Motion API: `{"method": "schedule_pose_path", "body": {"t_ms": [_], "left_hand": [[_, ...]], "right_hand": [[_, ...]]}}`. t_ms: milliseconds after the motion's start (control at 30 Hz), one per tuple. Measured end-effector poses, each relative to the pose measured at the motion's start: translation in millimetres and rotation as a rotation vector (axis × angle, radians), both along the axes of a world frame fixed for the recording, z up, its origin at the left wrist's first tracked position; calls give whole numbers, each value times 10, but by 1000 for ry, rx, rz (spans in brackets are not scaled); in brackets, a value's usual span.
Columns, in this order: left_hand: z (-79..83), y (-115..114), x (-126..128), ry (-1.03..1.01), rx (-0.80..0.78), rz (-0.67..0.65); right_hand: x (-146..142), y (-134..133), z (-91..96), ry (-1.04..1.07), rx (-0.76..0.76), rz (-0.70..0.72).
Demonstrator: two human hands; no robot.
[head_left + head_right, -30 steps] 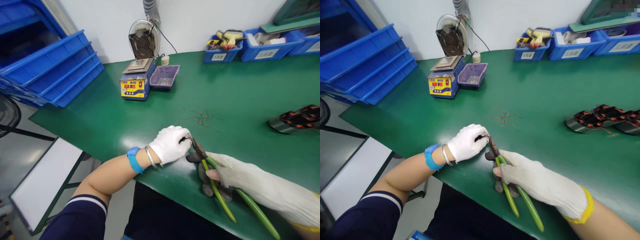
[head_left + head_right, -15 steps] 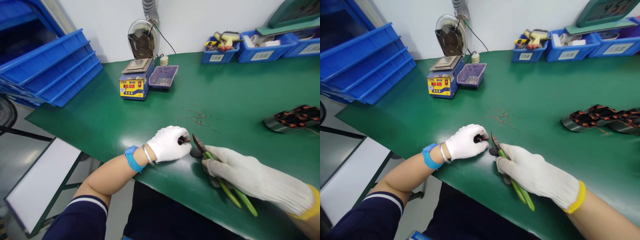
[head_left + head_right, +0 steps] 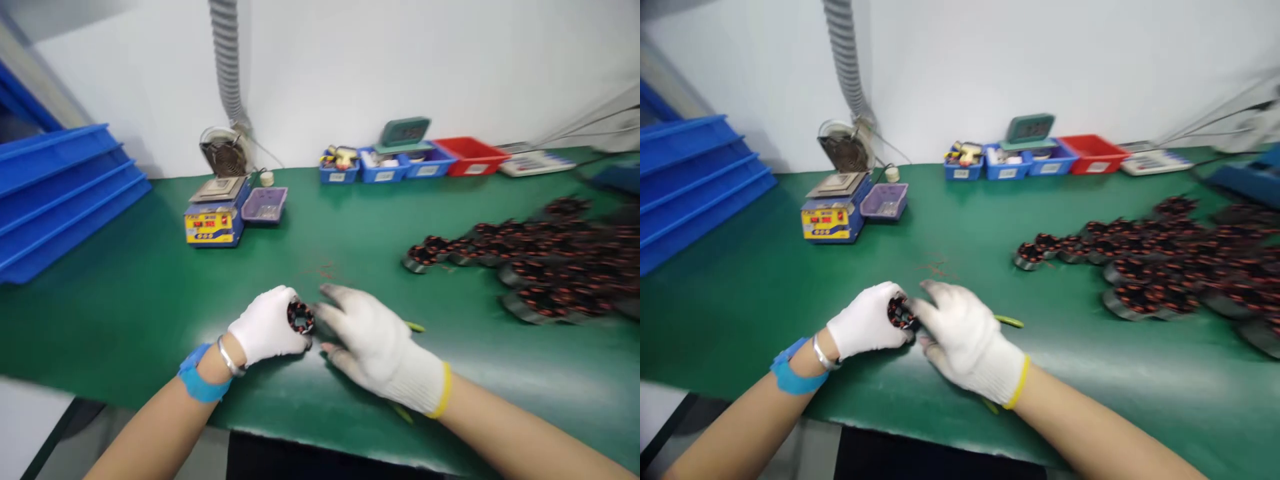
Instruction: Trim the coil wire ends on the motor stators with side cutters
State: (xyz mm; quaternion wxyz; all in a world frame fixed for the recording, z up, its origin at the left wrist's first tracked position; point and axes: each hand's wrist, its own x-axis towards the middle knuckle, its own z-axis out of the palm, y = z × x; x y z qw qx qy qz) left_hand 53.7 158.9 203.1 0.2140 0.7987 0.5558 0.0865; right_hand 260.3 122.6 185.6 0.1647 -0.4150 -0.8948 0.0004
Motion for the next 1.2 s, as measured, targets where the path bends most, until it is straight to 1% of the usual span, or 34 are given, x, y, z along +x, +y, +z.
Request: {"method": "schedule_pose_path", "body": {"t_ms": [67,100,133,233,300,367,433,533,600,667,733,867,1033,1200], "left_hand": [[-56,-56,77,-133,0,32],[-92,-82,102,-209,-8,61],[-129,-102,116,-291,-29,89],[-225,-116,98,-573,-111,117],[-256,-93,56,-660,-94,131],[-265,-55,19,-646,-69,156],[-266,-15,4,-605,-87,177],[-264,23,23,-584,-129,183],[-260,29,42,-583,-140,173],[-260,27,51,-576,-149,163],[-270,30,46,-556,-162,152],[-320,82,11,-545,-194,127],[-394,143,-36,-566,-229,99],[-390,133,-46,-513,-201,80]], "right_hand": [[-31,20,34,-76,-175,23],[-22,34,59,-113,-241,5],[8,54,87,-135,-274,-31],[212,161,170,-156,-256,-205],[412,266,207,-168,-235,-372],[612,376,229,-185,-211,-552],[767,466,242,-202,-180,-698],[870,553,250,-211,-105,-818],[883,601,236,-209,-52,-846],[905,657,195,-217,-30,-845],[968,718,133,-236,-41,-846],[1192,785,8,-260,-65,-907],[1550,773,-60,-277,-48,-963],[2119,779,-60,-297,-44,-1053]]}}
